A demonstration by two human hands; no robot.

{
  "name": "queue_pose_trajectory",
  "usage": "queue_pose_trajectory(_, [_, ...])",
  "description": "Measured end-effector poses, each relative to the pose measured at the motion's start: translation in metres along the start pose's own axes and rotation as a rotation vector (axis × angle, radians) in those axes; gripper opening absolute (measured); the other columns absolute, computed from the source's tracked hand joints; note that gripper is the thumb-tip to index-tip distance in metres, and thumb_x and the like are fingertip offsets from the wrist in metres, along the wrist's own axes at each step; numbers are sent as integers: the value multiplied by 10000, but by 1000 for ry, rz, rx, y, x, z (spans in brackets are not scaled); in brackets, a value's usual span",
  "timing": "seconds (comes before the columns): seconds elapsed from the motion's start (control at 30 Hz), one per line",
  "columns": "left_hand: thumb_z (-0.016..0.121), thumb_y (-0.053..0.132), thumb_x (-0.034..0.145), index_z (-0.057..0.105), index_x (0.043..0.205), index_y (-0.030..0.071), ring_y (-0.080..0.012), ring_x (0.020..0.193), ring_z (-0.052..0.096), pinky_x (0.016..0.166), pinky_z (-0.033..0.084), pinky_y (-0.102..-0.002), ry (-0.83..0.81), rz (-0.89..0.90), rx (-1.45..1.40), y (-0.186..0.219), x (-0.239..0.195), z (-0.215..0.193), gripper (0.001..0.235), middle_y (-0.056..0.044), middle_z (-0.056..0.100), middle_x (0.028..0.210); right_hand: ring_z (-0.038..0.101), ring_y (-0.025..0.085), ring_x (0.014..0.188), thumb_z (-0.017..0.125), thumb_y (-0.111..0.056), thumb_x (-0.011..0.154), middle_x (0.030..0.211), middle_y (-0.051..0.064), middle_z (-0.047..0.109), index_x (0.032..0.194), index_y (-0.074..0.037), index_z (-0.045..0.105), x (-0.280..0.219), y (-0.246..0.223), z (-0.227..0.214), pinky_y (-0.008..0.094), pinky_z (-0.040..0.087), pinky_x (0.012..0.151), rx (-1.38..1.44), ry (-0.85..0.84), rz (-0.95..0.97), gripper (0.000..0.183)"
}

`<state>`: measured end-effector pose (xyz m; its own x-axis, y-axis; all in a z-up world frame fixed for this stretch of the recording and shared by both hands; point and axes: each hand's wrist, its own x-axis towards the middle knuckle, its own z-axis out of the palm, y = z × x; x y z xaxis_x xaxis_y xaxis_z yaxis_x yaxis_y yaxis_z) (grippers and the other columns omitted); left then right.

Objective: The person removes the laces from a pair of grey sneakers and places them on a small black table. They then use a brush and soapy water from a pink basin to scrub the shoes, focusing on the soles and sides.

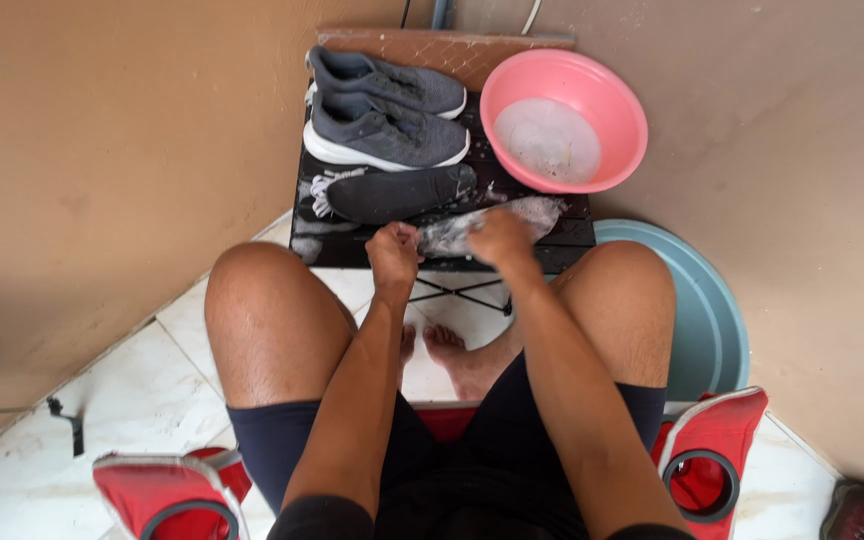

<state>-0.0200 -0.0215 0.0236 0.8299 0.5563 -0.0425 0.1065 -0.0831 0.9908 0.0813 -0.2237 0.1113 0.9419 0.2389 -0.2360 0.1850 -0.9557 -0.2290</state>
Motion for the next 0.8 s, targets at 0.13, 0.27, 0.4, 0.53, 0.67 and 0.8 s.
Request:
queue_pose_trajectory(0.13, [869,57,1151,860,1153,-11,-439,920,884,682,847,-492,7,20,22,6,3,2,69,-271,851,1004,736,533,1533,633,-516,1069,1491,319,850,1441,1,870,-44,-36,-36,750,523,1249,-14,-7,71,680])
queue_pose_trajectory(0.27, [869,21,1130,866,1153,-26,-460,984,889,712,833,-522,3,23,120,18,-5,3,53,-292,861,1053,731,509,1542,645,-552,1091,1519,280,847,1453,-49,886,-64,-72,-36,659,553,1312,159,-156,-114,665])
queue_pose_trajectory(0.4, [823,-34,1150,851,1184,-62,-478,961,883,698,846,-492,-8,2,31,15,-6,3,52,-343,849,1073,824,517,1353,653,-523,1050,1322,262,913,1341,-28,926,-15,1,-33,632,586,1185,-111,57,44,636])
queue_pose_trajectory(0.53, [803,-11,1175,814,1217,-72,-529,1003,868,701,848,-565,-9,52,65,35,-10,0,74,-333,831,1072,844,506,1336,762,-549,993,1255,259,914,1200,-38,940,-32,-50,-28,664,645,1136,71,-24,-121,579])
queue_pose_trajectory(0.67, [809,-22,1160,840,1186,-79,-491,939,884,671,844,-517,-26,1,47,26,-2,-3,71,-343,856,1060,840,538,1289,700,-566,1050,1208,278,917,1180,-53,943,-28,-21,-27,654,654,1127,138,-10,-121,582])
queue_pose_trajectory(0.8, [814,12,1178,827,1187,-83,-489,913,886,651,848,-524,-53,-4,18,14,0,-1,96,-346,853,1041,837,476,1366,713,-536,1058,1290,235,914,1270,-79,947,-18,-10,-18,633,635,1142,69,11,41,556])
